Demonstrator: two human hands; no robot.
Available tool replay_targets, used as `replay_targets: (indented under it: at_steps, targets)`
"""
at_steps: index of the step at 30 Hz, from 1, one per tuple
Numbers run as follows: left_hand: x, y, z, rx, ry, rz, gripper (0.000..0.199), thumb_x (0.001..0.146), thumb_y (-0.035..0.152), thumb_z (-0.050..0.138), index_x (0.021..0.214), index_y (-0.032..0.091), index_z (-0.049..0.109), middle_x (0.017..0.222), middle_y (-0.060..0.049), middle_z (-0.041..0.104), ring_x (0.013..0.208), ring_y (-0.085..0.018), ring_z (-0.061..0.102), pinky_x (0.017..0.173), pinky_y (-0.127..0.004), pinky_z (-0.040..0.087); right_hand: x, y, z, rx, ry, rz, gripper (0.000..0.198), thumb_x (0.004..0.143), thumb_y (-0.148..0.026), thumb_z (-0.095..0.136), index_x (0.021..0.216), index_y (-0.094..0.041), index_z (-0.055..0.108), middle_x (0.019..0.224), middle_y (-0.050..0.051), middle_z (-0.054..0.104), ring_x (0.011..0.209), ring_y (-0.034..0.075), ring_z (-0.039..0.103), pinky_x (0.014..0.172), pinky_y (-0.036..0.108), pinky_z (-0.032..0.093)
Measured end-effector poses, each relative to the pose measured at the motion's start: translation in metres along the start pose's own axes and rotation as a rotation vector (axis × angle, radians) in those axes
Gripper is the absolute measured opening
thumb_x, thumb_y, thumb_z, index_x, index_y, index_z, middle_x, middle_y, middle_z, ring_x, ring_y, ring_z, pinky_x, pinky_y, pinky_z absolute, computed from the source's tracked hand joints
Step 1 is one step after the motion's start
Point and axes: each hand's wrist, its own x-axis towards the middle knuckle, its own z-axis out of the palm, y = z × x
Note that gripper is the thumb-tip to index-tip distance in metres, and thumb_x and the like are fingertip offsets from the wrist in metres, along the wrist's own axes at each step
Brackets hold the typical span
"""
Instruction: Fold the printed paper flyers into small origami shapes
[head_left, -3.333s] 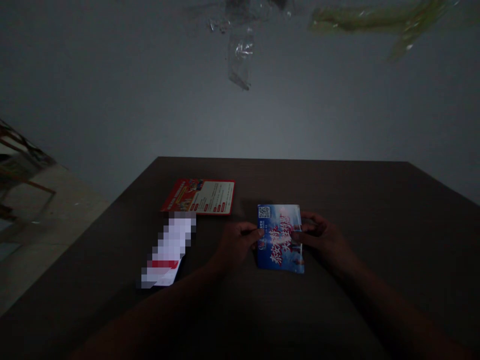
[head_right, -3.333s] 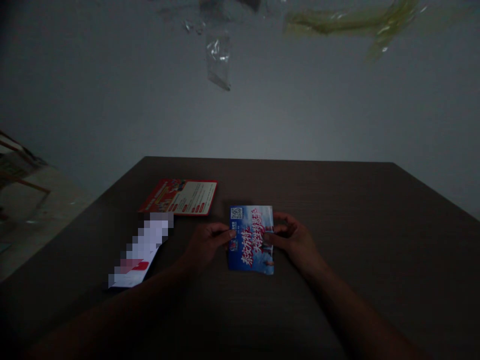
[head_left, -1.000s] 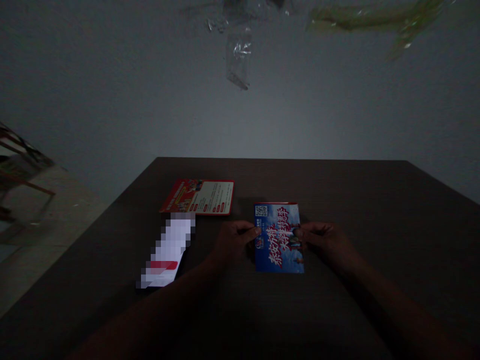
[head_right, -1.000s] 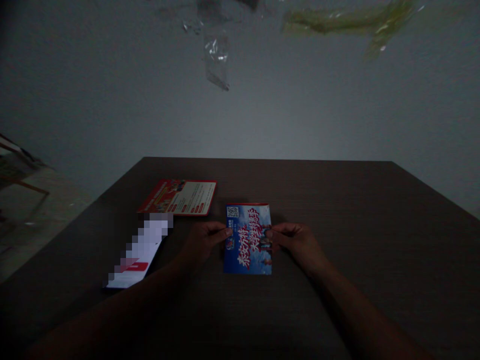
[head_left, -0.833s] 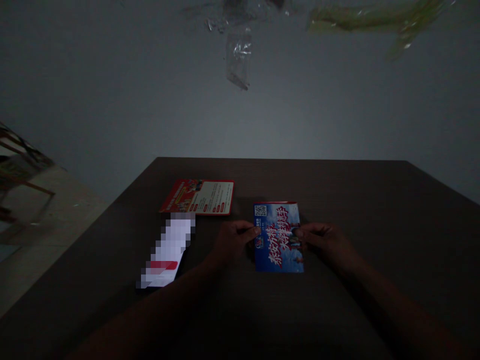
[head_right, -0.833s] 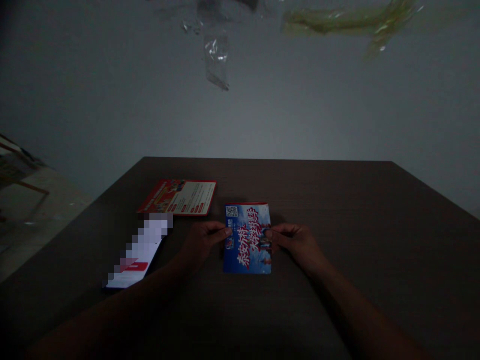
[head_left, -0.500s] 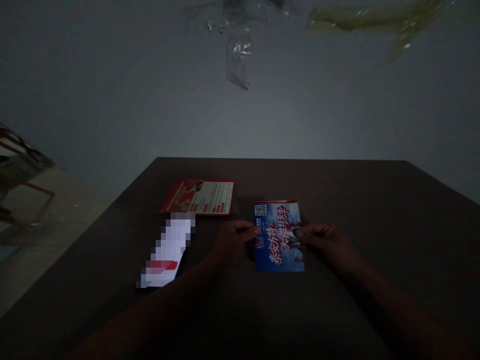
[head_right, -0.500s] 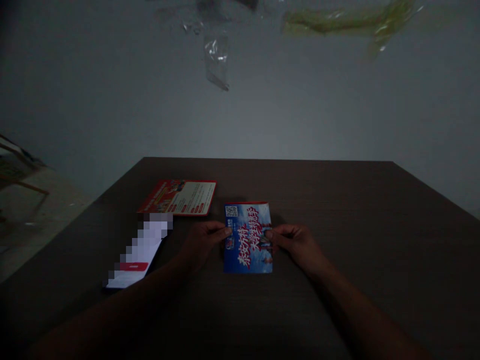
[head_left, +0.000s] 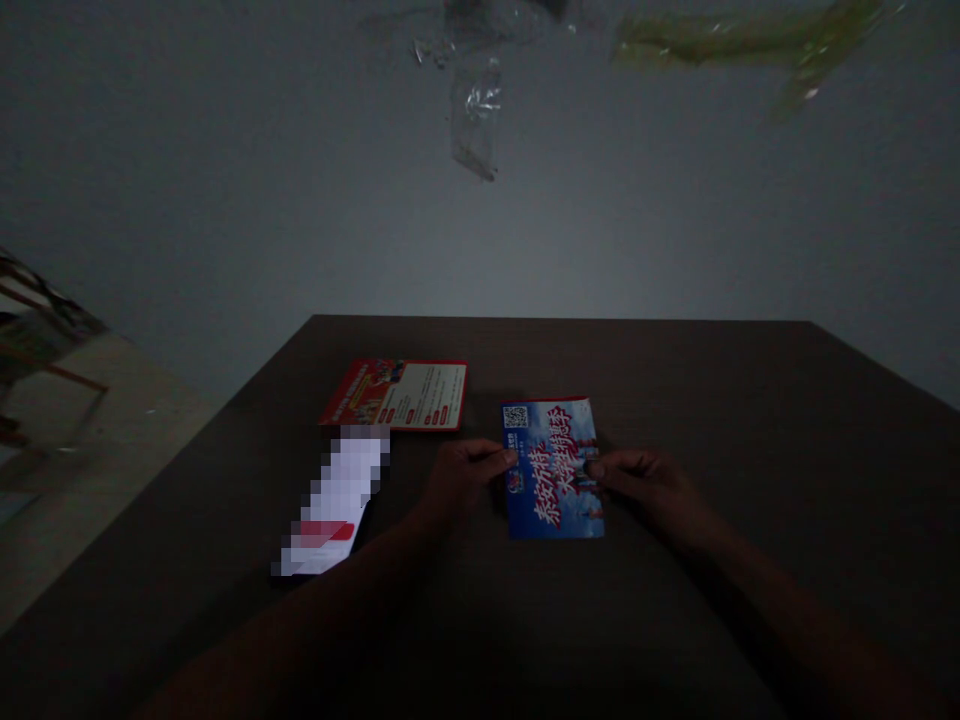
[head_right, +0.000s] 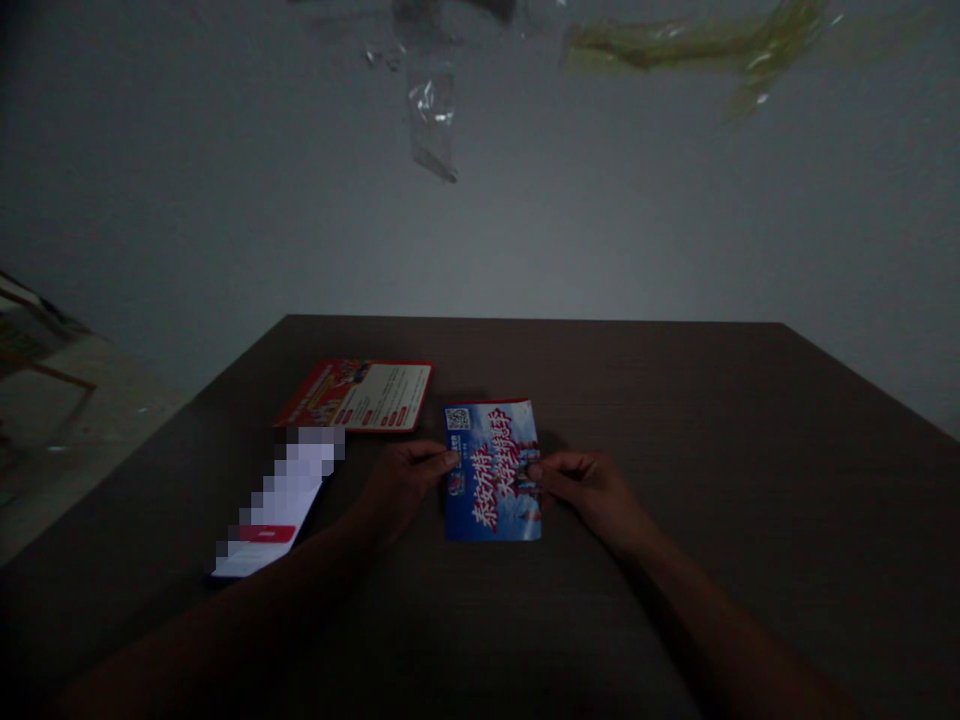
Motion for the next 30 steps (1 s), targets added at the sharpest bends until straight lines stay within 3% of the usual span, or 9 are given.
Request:
replay_targets:
  at_steps: [15,19,30]
  targets:
    - [-0.0005,-0.0035,0.0011,-0.084,0.010,-0.009,0.023,0.069,0.036,0.068,0.063,0.014,0.066,0.054,0.001,0.057,0.050,-0.010,0.048,0.050,-0.022,0.036,-0.0025,-0.0001,0.0054,0.026,0.025,-0.050,0.026,0.073,-0.044,0.071,0.070,-0.018,0.071,0.065,0.003,0.068,0.058,0.014,0.059,0.060,0.028,0.045]
    - [0.0002,-0.0053,0.0005,-0.095,0.013,-0.001,0.023,0.070,0.037,0.068,0.065,0.015,0.066,0.057,0.002,0.059,0.052,-0.011,0.050,0.052,-0.022,0.038,-0.0038,-0.0033,0.0077,0.009,0.038,-0.009,0.028,0.071,-0.046,0.072,0.068,-0.017,0.070,0.067,0.004,0.069,0.058,0.015,0.059,0.058,0.029,0.045]
    - [-0.0001,-0.0024,0.0015,-0.007,0.060,0.018,0.025,0.069,0.038,0.067,0.064,0.014,0.065,0.053,0.002,0.057,0.050,-0.010,0.048,0.050,-0.022,0.037,-0.0022,-0.0006,0.0045,-0.037,0.011,-0.050,0.029,0.074,-0.043,0.070,0.064,-0.016,0.068,0.064,0.003,0.067,0.057,0.013,0.058,0.057,0.027,0.044]
